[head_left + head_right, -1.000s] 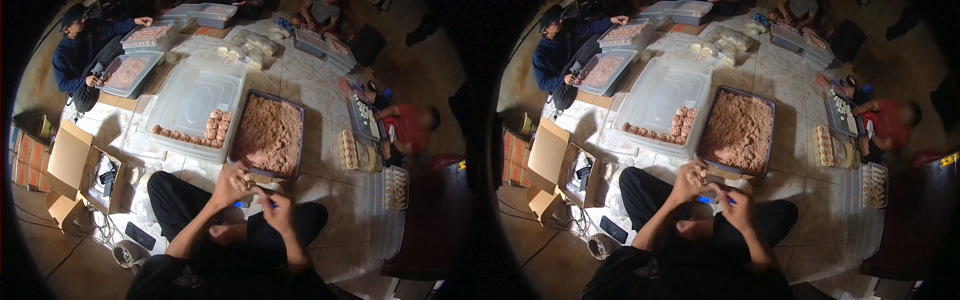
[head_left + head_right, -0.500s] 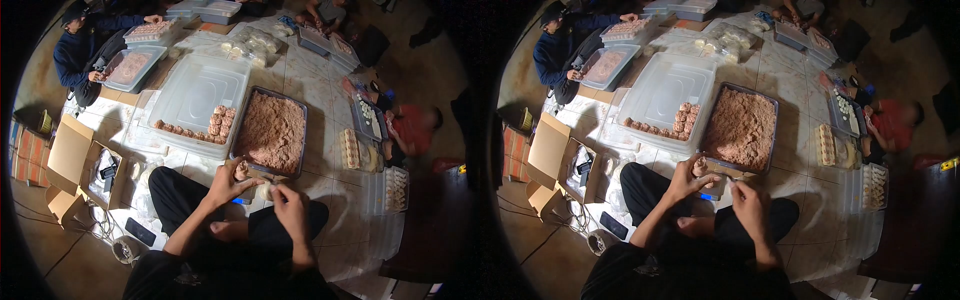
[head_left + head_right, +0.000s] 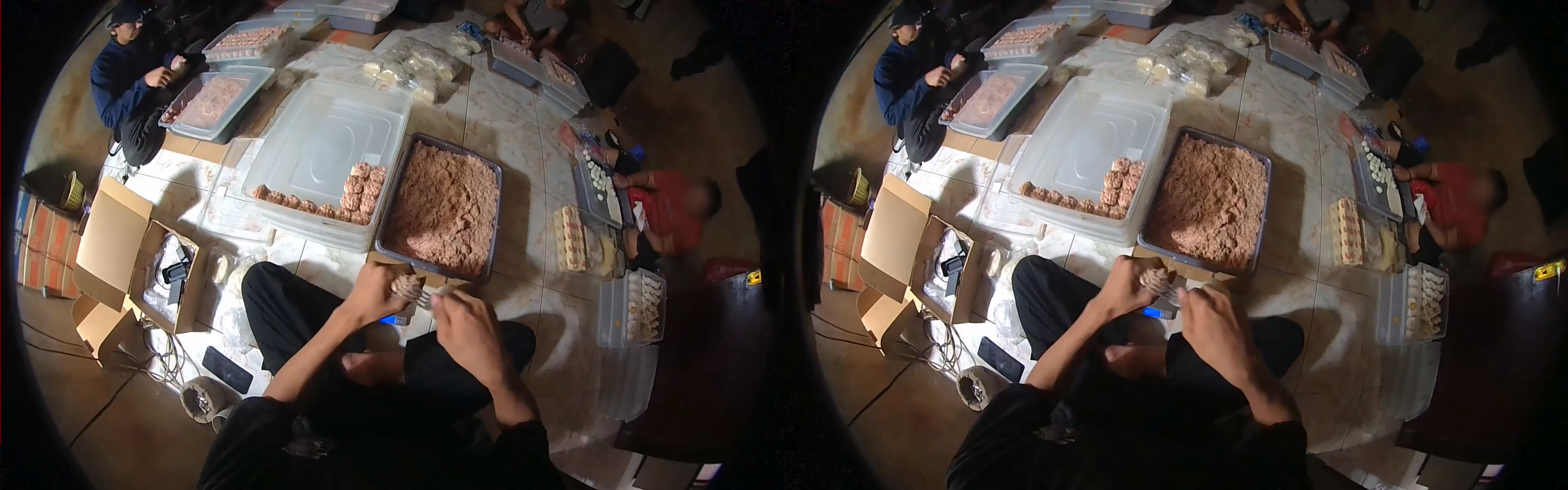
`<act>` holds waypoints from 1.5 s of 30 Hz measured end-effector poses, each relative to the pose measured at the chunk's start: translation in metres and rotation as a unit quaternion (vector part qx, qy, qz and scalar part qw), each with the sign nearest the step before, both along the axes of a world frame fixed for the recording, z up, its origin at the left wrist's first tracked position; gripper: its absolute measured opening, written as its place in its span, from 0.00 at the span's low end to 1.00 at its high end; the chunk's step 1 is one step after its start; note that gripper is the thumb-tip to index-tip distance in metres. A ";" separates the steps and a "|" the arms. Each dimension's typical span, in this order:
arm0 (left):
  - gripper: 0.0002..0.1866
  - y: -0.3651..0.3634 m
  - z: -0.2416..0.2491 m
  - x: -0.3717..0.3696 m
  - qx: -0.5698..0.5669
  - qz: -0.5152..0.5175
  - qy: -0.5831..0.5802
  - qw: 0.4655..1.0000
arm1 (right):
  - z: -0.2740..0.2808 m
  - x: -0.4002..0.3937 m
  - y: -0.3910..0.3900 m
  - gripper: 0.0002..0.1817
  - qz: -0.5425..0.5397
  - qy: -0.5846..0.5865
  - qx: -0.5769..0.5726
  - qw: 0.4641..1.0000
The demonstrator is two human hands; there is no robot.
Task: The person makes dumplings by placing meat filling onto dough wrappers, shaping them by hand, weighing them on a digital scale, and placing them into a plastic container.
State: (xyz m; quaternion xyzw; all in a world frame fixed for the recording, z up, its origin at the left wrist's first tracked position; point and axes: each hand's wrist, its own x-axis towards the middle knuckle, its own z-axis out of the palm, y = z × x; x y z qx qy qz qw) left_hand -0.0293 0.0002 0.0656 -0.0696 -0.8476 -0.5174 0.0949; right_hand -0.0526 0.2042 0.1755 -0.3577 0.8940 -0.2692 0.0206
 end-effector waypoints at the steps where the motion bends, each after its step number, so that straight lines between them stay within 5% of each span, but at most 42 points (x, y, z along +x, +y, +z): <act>1: 0.13 0.005 0.000 -0.002 0.090 0.049 -0.016 0.995 | 0.012 -0.006 0.002 0.17 -0.038 -0.009 -0.021 0.999; 6: 0.15 0.018 0.007 0.003 0.184 0.045 0.022 0.982 | 0.036 -0.003 -0.004 0.20 -0.199 -0.131 -0.004 0.971; 8: 0.14 0.016 0.007 -0.003 0.167 0.054 -0.019 0.984 | 0.010 0.002 -0.019 0.15 -0.006 -0.051 0.005 0.999; 10: 0.13 0.008 0.003 0.000 0.076 0.024 -0.008 0.997 | -0.002 0.009 -0.017 0.15 -0.027 -0.015 0.070 0.997; 13: 0.16 0.002 0.003 0.004 -0.021 0.066 0.015 0.997 | 0.026 0.008 -0.013 0.16 -0.068 -0.020 0.007 0.997; 16: 0.17 0.001 0.010 0.000 -0.083 0.021 -0.079 0.993 | 0.010 0.006 -0.018 0.17 -0.023 -0.063 0.121 0.990; 20: 0.15 0.019 0.004 0.002 0.307 -0.037 -0.025 0.951 | 0.052 -0.006 -0.008 0.17 -0.112 0.031 0.032 0.993; 21: 0.14 0.009 0.011 0.009 0.291 -0.058 -0.108 0.949 | 0.056 -0.008 -0.004 0.15 -0.109 0.014 0.045 0.993; 24: 0.14 0.007 0.017 0.006 0.255 0.016 -0.091 0.962 | 0.035 0.000 -0.013 0.17 -0.051 0.001 -0.060 0.997; 25: 0.16 0.009 0.008 0.001 0.175 0.021 0.034 0.984 | 0.015 0.000 -0.015 0.17 0.006 -0.024 -0.021 0.999; 26: 0.15 0.008 0.002 0.002 0.112 0.021 0.000 0.994 | 0.001 0.001 -0.016 0.17 0.010 -0.011 0.093 0.996; 28: 0.14 0.000 0.001 0.004 -0.017 0.022 -0.066 0.997 | 0.020 -0.001 -0.013 0.18 -0.054 -0.088 0.043 0.994; 29: 0.16 0.000 -0.002 0.004 -0.056 0.059 0.066 0.995 | 0.028 0.000 -0.017 0.20 -0.064 -0.040 0.017 0.997; 32: 0.19 -0.005 -0.002 0.002 -0.102 0.047 0.039 0.993 | 0.009 0.003 -0.026 0.21 -0.024 -0.046 0.099 0.994; 34: 0.19 -0.010 -0.005 -0.006 0.101 0.095 -0.079 0.987 | 0.014 -0.022 -0.016 0.18 -0.066 -0.055 0.091 0.992; 36: 0.17 -0.024 -0.005 0.008 0.084 0.068 -0.026 0.994 | 0.000 -0.047 -0.011 0.16 -0.155 0.021 0.059 0.986; 38: 0.18 -0.028 -0.001 0.029 0.254 0.119 -0.017 0.960 | -0.044 -0.070 -0.003 0.15 -0.125 -0.020 0.120 0.985; 39: 0.18 -0.039 0.021 0.038 0.245 0.180 -0.083 0.949 | -0.067 -0.079 -0.001 0.14 -0.113 -0.038 0.148 0.982; 40: 0.16 -0.045 0.021 0.039 0.238 0.175 -0.002 0.955 | -0.083 -0.085 -0.002 0.12 -0.111 -0.019 0.134 0.984; 44: 0.15 -0.025 0.003 0.041 0.148 0.115 -0.041 0.981 | -0.154 -0.125 -0.018 0.08 -0.094 -0.023 0.098 0.990; 45: 0.14 -0.017 0.009 0.035 0.231 0.105 -0.069 0.965 | -0.165 -0.132 -0.024 0.11 -0.089 -0.044 0.090 0.991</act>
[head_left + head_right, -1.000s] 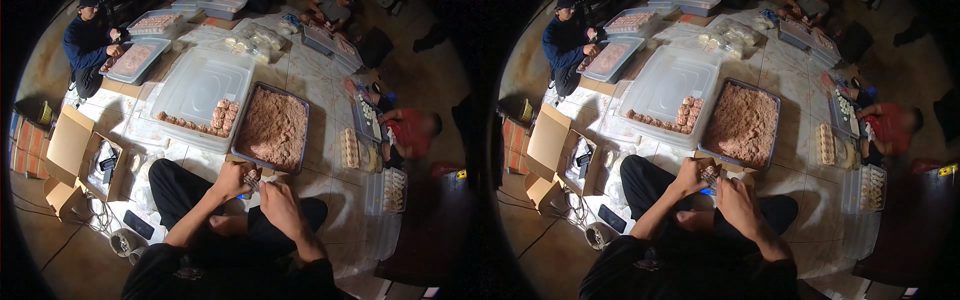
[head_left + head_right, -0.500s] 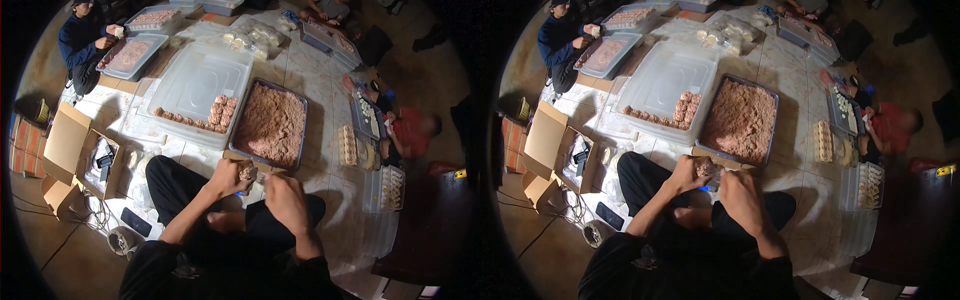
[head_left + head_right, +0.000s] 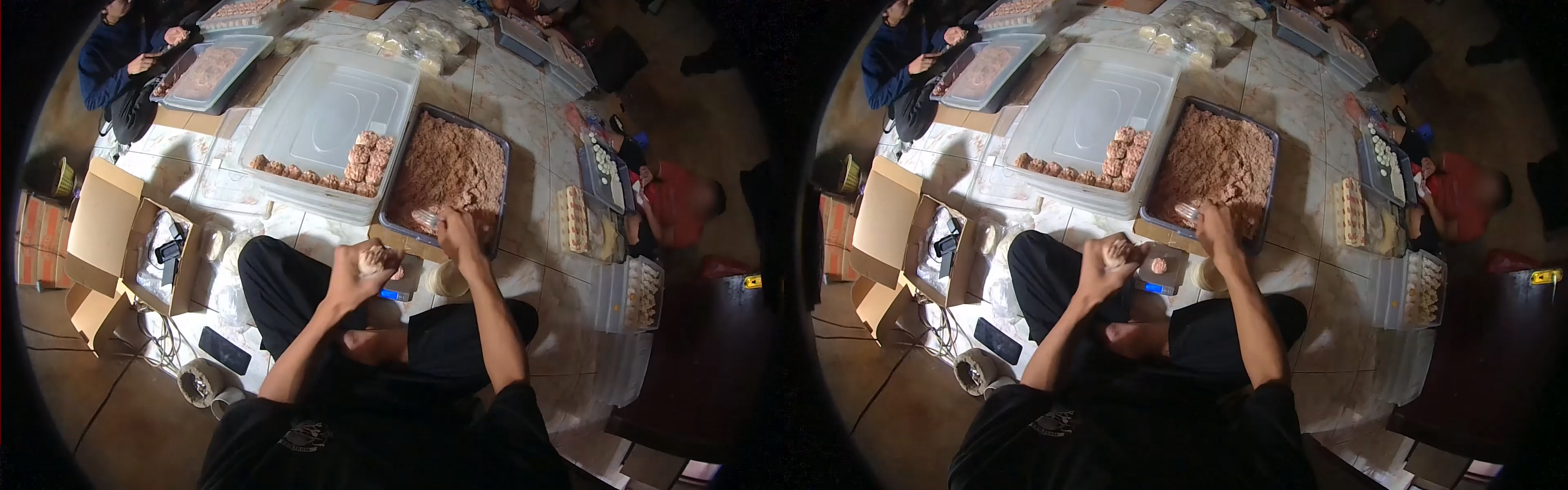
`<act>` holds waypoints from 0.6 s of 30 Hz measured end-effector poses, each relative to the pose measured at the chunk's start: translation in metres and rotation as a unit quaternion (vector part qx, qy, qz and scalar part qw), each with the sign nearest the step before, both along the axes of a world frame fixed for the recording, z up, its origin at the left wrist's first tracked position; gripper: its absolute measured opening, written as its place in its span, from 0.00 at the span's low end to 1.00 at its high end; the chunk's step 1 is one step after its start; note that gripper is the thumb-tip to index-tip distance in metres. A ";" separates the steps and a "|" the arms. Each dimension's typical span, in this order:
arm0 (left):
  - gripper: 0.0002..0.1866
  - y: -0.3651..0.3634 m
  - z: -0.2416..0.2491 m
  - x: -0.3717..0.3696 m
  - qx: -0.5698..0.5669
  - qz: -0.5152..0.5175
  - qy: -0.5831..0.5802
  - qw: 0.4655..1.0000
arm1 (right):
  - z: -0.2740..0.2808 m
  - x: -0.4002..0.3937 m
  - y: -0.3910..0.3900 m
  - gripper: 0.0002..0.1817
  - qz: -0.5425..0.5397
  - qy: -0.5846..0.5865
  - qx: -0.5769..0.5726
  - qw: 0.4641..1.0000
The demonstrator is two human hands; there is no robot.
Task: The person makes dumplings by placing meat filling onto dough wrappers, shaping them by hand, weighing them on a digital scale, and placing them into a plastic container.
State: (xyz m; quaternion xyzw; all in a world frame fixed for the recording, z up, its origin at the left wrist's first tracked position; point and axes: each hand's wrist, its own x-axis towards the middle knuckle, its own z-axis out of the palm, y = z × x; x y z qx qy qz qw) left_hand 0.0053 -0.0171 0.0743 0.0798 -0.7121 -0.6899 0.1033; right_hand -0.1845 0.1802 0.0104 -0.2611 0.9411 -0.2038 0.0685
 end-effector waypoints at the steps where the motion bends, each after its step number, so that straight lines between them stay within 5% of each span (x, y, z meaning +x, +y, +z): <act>1: 0.13 0.006 0.006 -0.006 0.085 -0.010 -0.018 0.996 | 0.005 0.013 -0.009 0.15 0.013 0.042 -0.060 0.997; 3: 0.12 0.003 0.006 -0.009 0.010 0.048 0.043 0.998 | 0.016 0.039 -0.023 0.23 0.052 0.131 -0.179 0.974; 6: 0.14 -0.007 0.007 0.005 0.056 0.107 0.025 0.992 | -0.004 0.091 -0.004 0.31 0.165 -0.052 -0.104 0.979; 7: 0.14 0.003 0.010 0.006 0.150 0.074 0.012 0.986 | -0.022 0.101 -0.006 0.32 0.165 -0.075 -0.060 0.982; 9: 0.09 0.012 -0.024 0.009 0.040 -0.009 -0.008 0.999 | -0.062 0.117 -0.006 0.32 0.160 -0.075 0.016 0.984; 11: 0.10 0.032 -0.039 -0.001 0.076 0.028 -0.031 0.996 | -0.113 0.111 -0.006 0.23 0.158 -0.066 -0.139 0.975; 13: 0.10 0.033 -0.042 -0.005 0.048 -0.003 0.035 0.998 | -0.086 0.107 -0.012 0.19 0.227 -0.048 -0.204 0.951; 15: 0.12 0.022 -0.051 0.004 -0.035 0.073 0.126 0.989 | -0.066 0.099 -0.011 0.14 0.191 -0.030 0.028 0.981; 18: 0.18 0.006 -0.078 0.006 0.118 0.122 -0.030 0.985 | 0.085 0.073 -0.033 0.11 0.113 0.036 -0.150 0.982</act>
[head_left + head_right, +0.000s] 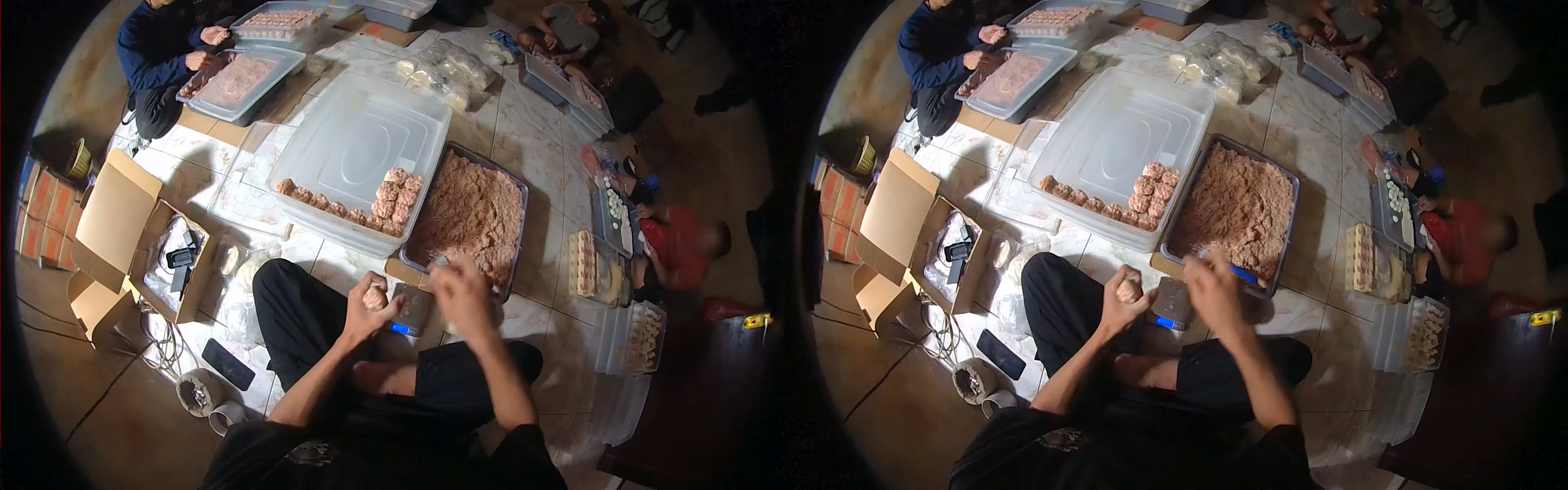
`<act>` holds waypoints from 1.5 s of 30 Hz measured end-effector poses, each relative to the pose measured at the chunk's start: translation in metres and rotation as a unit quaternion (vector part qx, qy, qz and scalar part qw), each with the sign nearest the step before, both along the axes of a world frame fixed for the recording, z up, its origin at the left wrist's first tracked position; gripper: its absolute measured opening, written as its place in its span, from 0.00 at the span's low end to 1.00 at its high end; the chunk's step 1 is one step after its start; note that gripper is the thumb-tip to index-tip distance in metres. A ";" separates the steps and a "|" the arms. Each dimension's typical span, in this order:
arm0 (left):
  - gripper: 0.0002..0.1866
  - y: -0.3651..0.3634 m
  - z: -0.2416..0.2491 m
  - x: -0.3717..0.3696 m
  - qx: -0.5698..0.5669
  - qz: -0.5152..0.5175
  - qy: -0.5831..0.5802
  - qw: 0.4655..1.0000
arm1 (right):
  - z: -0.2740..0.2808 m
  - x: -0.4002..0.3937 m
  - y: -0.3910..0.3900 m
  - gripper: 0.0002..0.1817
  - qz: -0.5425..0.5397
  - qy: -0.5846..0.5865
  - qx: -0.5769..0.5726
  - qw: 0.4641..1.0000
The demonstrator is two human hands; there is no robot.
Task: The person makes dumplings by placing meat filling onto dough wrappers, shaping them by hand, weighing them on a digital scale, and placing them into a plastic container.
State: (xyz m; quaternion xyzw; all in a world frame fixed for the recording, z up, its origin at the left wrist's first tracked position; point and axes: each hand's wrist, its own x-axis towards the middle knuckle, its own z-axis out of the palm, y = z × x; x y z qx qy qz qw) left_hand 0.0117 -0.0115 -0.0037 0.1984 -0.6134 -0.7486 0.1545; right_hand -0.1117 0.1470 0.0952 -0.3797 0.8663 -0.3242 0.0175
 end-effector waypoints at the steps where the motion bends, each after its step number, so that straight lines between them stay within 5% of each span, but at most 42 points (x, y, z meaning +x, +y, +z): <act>1: 0.16 0.007 -0.029 -0.009 -0.005 -0.010 -0.016 1.000 | 0.031 -0.019 -0.010 0.12 0.023 0.061 -0.063 0.996; 6: 0.18 0.040 -0.113 -0.038 -0.292 -0.227 0.037 0.928 | 0.098 -0.066 -0.099 0.16 0.182 -0.008 0.060 0.982; 13: 0.20 0.051 -0.146 -0.041 -0.520 -0.265 -0.044 0.811 | 0.019 -0.126 -0.213 0.13 0.346 0.097 0.165 0.918; 14: 0.29 0.051 -0.154 -0.043 -0.522 -0.286 -0.041 0.803 | 0.014 -0.126 -0.215 0.13 0.338 0.076 0.193 0.918; 19: 0.42 0.052 -0.137 -0.040 -0.496 -0.260 -0.051 0.827 | 0.056 -0.103 -0.225 0.17 0.267 -0.026 0.386 0.882; 22: 0.43 0.043 -0.115 -0.040 -0.471 -0.230 -0.030 0.851 | 0.031 -0.102 -0.222 0.18 0.242 0.051 0.361 0.899; 25: 0.40 0.018 -0.103 -0.032 -0.467 -0.177 -0.026 0.866 | 0.035 -0.078 -0.186 0.17 0.287 0.237 0.010 0.928; 28: 0.17 -0.029 -0.089 -0.025 -0.375 -0.056 0.027 0.925 | 0.095 -0.041 -0.128 0.13 0.232 0.158 -0.037 0.959; 30: 0.10 -0.057 -0.068 -0.015 -0.235 -0.029 -0.046 0.970 | 0.093 -0.029 -0.086 0.08 0.136 0.077 -0.069 0.985; 35: 0.10 -0.093 -0.108 -0.014 0.113 0.133 -0.060 0.983 | 0.002 -0.011 0.013 0.06 0.005 -0.075 0.043 0.996; 39: 0.10 -0.086 -0.104 -0.019 0.090 0.143 -0.062 0.984 | -0.084 0.016 0.054 0.09 -0.064 -0.120 0.074 0.988; 45: 0.10 -0.086 -0.107 -0.018 0.051 0.117 -0.078 0.989 | -0.108 0.047 0.031 0.18 -0.099 -0.065 0.038 0.992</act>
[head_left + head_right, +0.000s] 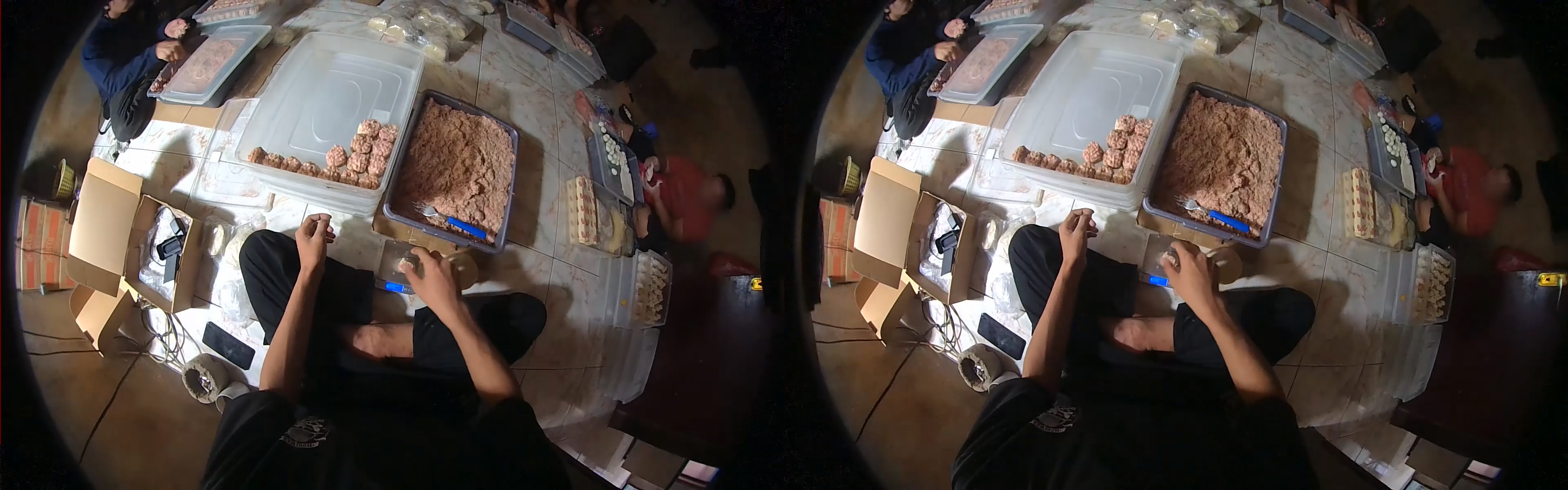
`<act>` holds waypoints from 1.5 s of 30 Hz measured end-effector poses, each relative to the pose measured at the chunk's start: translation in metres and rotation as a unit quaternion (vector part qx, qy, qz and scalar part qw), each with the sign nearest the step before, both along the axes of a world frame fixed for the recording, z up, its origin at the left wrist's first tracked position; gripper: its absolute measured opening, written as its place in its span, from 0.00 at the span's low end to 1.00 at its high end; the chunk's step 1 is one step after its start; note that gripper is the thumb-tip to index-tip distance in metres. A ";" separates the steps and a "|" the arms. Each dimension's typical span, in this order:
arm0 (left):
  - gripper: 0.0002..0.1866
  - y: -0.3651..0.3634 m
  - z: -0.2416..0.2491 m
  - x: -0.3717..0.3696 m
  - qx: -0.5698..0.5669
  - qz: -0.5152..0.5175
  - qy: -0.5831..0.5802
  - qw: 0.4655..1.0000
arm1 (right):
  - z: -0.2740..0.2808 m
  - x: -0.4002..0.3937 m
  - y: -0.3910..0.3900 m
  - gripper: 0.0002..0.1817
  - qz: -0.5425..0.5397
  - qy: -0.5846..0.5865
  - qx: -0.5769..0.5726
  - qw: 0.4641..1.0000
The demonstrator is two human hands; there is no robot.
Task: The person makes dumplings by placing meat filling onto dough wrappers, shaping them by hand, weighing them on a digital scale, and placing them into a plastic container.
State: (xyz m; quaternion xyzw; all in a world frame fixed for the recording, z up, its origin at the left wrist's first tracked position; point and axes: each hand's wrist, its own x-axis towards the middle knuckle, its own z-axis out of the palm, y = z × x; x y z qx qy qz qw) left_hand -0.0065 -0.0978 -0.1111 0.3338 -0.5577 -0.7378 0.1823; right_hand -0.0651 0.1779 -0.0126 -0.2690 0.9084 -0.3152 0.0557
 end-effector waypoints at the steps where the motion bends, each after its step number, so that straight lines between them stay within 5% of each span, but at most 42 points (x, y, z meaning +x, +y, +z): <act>1: 0.10 0.000 0.001 0.000 -0.002 0.000 0.001 1.000 | -0.013 0.002 -0.004 0.24 0.018 0.023 0.024 0.999; 8: 0.07 0.004 0.002 0.002 0.026 0.022 0.035 0.999 | -0.069 -0.005 -0.015 0.18 0.121 0.002 0.161 0.980; 14: 0.09 0.006 0.003 0.000 0.041 0.031 0.035 0.998 | 0.143 -0.047 -0.098 0.12 0.235 0.050 -0.083 0.967; 18: 0.09 0.005 0.003 0.000 0.036 0.040 0.038 0.998 | 0.223 -0.099 -0.169 0.15 0.309 0.069 -0.021 0.948; 28: 0.12 0.026 0.031 0.019 -0.152 -0.039 -0.019 0.987 | 0.162 -0.153 -0.257 0.17 0.398 0.155 0.074 0.901; 32: 0.10 0.018 0.019 0.014 -0.171 -0.034 -0.025 0.984 | 0.128 -0.164 -0.285 0.19 0.411 0.046 0.186 0.891; 38: 0.11 0.022 0.020 0.014 -0.139 0.006 -0.015 0.990 | 0.152 -0.151 -0.288 0.17 0.392 -0.055 0.254 0.882; 45: 0.11 0.022 0.024 0.014 -0.144 -0.014 -0.021 0.989 | 0.149 -0.152 -0.292 0.36 0.344 -0.027 0.271 0.899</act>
